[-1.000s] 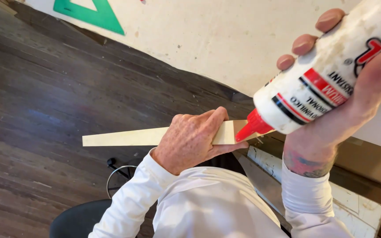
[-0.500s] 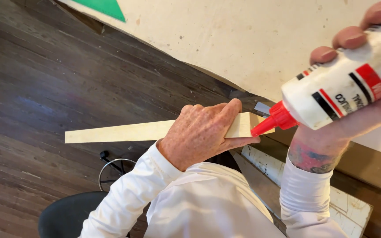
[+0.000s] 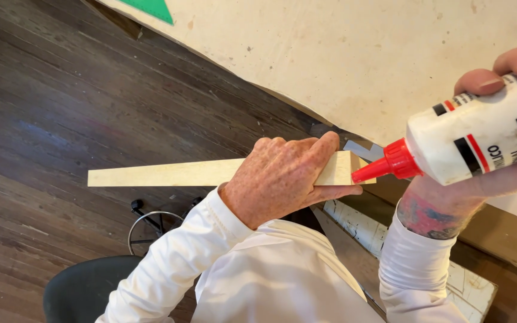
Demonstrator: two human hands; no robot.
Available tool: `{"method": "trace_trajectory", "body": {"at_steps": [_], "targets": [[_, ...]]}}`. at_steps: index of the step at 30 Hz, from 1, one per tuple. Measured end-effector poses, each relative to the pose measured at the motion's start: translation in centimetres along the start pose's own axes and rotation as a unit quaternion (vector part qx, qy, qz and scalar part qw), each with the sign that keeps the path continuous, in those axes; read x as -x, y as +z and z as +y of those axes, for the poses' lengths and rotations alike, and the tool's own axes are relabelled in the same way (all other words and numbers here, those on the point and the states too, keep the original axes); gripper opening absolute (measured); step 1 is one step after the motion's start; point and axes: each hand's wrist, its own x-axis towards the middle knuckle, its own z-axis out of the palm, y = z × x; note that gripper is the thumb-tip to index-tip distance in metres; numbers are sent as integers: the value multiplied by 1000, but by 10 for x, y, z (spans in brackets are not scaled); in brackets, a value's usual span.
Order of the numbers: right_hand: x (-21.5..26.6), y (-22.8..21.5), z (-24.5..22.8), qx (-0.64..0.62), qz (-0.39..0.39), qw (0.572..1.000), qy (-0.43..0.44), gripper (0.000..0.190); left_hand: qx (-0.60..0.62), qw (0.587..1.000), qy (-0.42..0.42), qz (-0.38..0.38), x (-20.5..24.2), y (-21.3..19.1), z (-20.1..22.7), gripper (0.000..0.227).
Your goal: The person applies wood glue to the mitered ends of wooden frame pieces and presses them together to form corners. They repeat this process for multiple joints, holding each connection while the glue sets, and then place the assembled frame onto a canvas-covered surface.
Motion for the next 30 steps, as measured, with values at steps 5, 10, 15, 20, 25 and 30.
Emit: {"method": "trace_trajectory", "body": {"at_steps": [5, 10, 15, 20, 25, 30], "targets": [[0, -9, 2, 13, -32, 999, -5, 60, -24, 1000, 10, 10, -1, 5, -1, 61], [-9, -24, 4, 30, -76, 997, -16, 58, -32, 999, 9, 16, -4, 6, -3, 60], [-15, -36, 5, 43, -109, 993, -26, 57, -37, 999, 8, 13, -6, 5, -5, 61], [-13, -39, 7, 55, -143, 987, -43, 56, -30, 1000, 6, 1, -7, 4, -10, 61], [-20, -43, 6, 71, -189, 977, -73, 54, 1, 999, -25, -45, -5, -3, -15, 59], [-116, 17, 81, -28, -29, 996, 84, 24, -1, 997, -52, -56, 12, -9, -27, 57]]}}
